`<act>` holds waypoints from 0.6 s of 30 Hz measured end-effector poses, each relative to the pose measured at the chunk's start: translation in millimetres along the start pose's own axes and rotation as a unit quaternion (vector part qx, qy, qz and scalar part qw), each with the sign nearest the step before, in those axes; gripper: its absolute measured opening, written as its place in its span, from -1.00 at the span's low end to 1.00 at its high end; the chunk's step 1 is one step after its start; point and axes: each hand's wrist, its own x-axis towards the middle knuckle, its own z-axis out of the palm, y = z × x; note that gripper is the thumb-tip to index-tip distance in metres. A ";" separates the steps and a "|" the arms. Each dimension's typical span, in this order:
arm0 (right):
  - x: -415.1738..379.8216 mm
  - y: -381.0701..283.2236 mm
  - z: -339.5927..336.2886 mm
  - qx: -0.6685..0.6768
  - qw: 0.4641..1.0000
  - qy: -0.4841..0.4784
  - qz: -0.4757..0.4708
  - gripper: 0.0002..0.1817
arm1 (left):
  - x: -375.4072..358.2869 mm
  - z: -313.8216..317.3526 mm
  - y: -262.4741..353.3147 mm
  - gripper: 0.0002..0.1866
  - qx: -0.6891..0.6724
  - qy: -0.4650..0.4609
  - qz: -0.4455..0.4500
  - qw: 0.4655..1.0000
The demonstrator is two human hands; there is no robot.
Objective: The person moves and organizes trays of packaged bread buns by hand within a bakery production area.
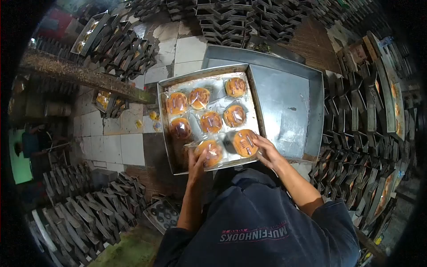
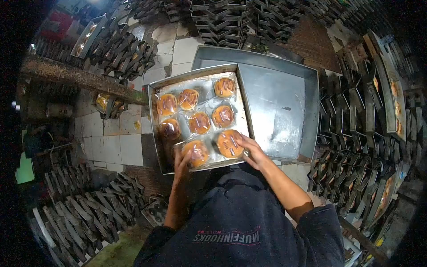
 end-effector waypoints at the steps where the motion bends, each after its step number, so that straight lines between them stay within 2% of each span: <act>1: 0.9 -6.3 18.1 0.074 0.996 -0.022 0.044 -0.27 | 6.1 -4.4 -6.2 -0.37 -0.068 -0.026 -0.026 0.997; 2: 14.3 -7.2 40.4 -0.006 0.997 -0.077 0.019 -0.22 | 11.1 16.4 5.0 -0.37 -0.061 -0.037 -0.029 0.997; 3: 34.8 -0.8 55.3 -0.093 0.992 -0.074 -0.033 -0.17 | 21.4 22.3 8.1 -0.37 -0.062 -0.034 -0.031 0.997; 4: 45.3 -7.7 73.4 -0.177 0.981 -0.029 -0.080 -0.19 | 31.9 27.2 10.2 -0.42 -0.018 0.013 0.014 1.000; 5: 64.1 -12.0 80.7 -0.180 0.980 -0.030 -0.079 -0.19 | 45.5 29.7 13.5 -0.46 0.026 0.058 0.060 0.996; 7: 101.5 -17.1 89.0 -0.370 0.916 0.048 -0.146 -0.22 | 81.6 11.2 5.8 -0.48 0.014 0.047 0.054 0.997; 9: 115.9 -19.1 101.6 -0.404 0.904 0.072 -0.119 -0.25 | 83.1 1.7 -2.2 -0.50 0.004 0.036 0.037 0.999; 11: 108.1 -16.0 104.6 -0.393 0.910 0.060 -0.118 -0.24 | 84.6 4.8 -6.7 -0.53 -0.099 0.067 0.020 0.993; 12: 97.1 -14.5 99.4 -0.398 0.903 0.071 -0.148 -0.24 | 78.3 11.8 -2.7 -0.54 -0.127 0.008 0.067 0.990; 13: 87.0 -13.1 89.9 -0.403 0.895 0.082 -0.173 -0.23 | 69.2 26.6 1.7 -0.53 -0.151 0.019 0.040 0.987; 15: 80.1 -15.6 67.7 -0.425 0.844 0.173 -0.279 -0.27 | 78.4 49.6 -17.3 -0.52 -0.172 -0.022 0.085 0.981; 16: 76.3 -30.2 51.5 -0.448 0.847 0.183 -0.221 -0.23 | 89.5 56.2 -29.0 -0.45 -0.087 -0.013 0.064 0.994; 17: 86.0 -38.3 31.2 -0.421 0.868 0.182 -0.188 -0.10 | 102.0 60.1 -45.5 -0.37 0.000 -0.004 0.044 0.999; 18: 91.8 -46.0 17.4 -0.387 0.900 0.138 -0.144 -0.03 | 111.7 65.6 -54.1 -0.37 -0.057 0.054 -0.024 0.997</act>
